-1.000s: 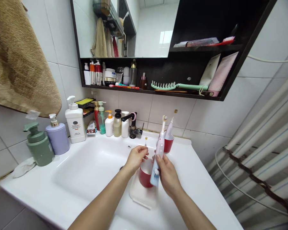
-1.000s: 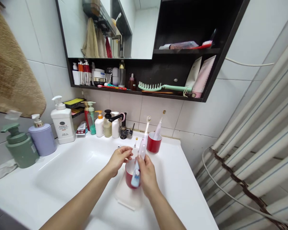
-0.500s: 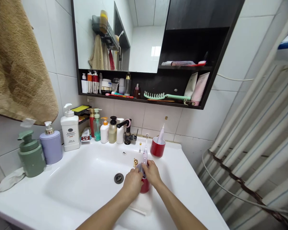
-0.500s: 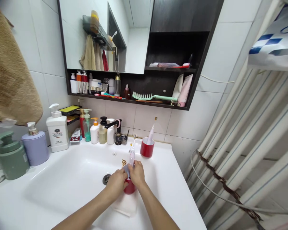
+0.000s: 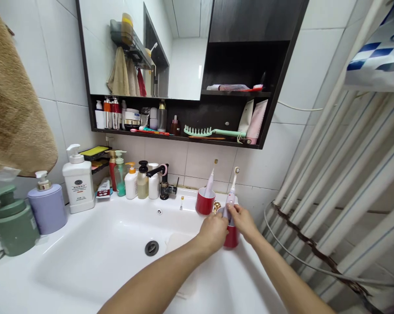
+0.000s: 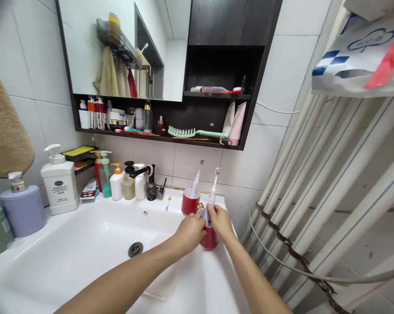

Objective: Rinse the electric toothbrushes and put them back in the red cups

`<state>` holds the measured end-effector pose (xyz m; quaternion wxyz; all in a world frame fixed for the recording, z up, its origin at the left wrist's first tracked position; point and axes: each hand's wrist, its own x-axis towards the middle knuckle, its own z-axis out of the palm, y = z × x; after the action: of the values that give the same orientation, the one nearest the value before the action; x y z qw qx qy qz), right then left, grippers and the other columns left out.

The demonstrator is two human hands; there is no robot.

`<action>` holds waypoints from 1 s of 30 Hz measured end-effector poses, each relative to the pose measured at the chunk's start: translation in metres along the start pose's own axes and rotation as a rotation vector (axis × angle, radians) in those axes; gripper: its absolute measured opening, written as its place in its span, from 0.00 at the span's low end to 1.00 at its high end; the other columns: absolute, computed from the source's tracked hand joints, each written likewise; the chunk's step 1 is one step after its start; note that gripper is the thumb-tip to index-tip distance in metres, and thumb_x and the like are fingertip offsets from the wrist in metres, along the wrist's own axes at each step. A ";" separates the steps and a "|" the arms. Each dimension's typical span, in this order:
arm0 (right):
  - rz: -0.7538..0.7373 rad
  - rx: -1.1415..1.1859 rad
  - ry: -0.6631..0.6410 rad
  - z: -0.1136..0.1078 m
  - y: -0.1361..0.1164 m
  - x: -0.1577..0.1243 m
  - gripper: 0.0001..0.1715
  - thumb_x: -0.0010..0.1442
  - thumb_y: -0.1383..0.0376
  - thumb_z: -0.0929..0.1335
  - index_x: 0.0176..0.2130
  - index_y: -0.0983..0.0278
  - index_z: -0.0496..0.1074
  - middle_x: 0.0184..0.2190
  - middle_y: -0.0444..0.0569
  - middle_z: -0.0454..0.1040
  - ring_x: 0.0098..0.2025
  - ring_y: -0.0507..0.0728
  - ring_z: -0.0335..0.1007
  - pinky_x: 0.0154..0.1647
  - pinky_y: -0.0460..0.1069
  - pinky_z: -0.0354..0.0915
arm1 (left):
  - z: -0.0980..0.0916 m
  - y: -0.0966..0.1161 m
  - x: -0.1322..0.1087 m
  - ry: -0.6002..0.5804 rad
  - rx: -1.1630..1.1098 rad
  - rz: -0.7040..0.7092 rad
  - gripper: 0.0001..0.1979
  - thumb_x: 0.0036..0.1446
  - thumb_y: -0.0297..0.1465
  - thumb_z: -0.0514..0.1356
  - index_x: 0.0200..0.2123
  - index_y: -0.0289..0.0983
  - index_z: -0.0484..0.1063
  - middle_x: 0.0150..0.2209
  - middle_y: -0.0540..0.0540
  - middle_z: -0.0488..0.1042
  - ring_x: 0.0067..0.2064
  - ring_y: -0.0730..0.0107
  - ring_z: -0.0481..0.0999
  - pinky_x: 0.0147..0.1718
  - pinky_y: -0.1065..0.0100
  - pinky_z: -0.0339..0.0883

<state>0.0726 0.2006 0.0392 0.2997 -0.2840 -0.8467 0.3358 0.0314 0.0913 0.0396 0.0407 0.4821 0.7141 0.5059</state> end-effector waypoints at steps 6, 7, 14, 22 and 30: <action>0.145 -0.155 0.033 -0.014 0.026 0.036 0.16 0.53 0.59 0.56 0.30 0.68 0.64 0.26 0.44 0.66 0.26 0.48 0.62 0.28 0.47 0.59 | 0.035 -0.003 0.045 0.040 -0.208 -0.020 0.18 0.31 0.12 0.51 0.07 0.38 0.47 0.15 0.52 0.50 0.35 0.60 0.62 0.40 0.61 0.49; 0.158 -0.171 0.025 -0.015 0.027 0.041 0.15 0.53 0.60 0.57 0.32 0.68 0.64 0.29 0.44 0.67 0.28 0.49 0.63 0.29 0.48 0.60 | 0.038 -0.005 0.050 0.039 -0.208 -0.021 0.18 0.31 0.12 0.51 0.07 0.38 0.47 0.15 0.52 0.51 0.36 0.60 0.62 0.41 0.61 0.49; 0.174 -0.178 -0.101 -0.018 0.029 0.074 0.14 0.52 0.63 0.58 0.39 0.66 0.61 0.38 0.47 0.64 0.36 0.52 0.62 0.35 0.51 0.61 | 0.036 -0.020 0.074 0.026 -0.152 0.013 0.11 0.37 0.16 0.51 0.14 0.36 0.58 0.28 0.44 0.63 0.43 0.61 0.59 0.44 0.63 0.45; 0.175 -0.149 -0.106 -0.021 0.029 0.071 0.14 0.52 0.62 0.58 0.38 0.67 0.62 0.36 0.47 0.65 0.34 0.52 0.63 0.33 0.51 0.61 | -0.015 -0.051 0.074 -0.031 0.603 -0.093 0.11 0.40 0.22 0.50 0.31 0.31 0.65 0.42 0.38 0.60 0.46 0.58 0.55 0.41 0.62 0.50; 0.132 -0.129 0.271 -0.021 0.002 0.039 0.21 0.52 0.63 0.57 0.46 0.69 0.54 0.46 0.56 0.57 0.47 0.58 0.52 0.46 0.55 0.49 | -0.033 -0.060 0.019 -0.070 0.604 -0.046 0.12 0.40 0.22 0.49 0.30 0.34 0.67 0.45 0.44 0.59 0.48 0.64 0.55 0.40 0.69 0.54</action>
<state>0.0619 0.2370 0.0621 0.3696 -0.4001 -0.7979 0.2582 -0.0351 0.0811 0.0181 -0.0682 0.4734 0.8411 0.2528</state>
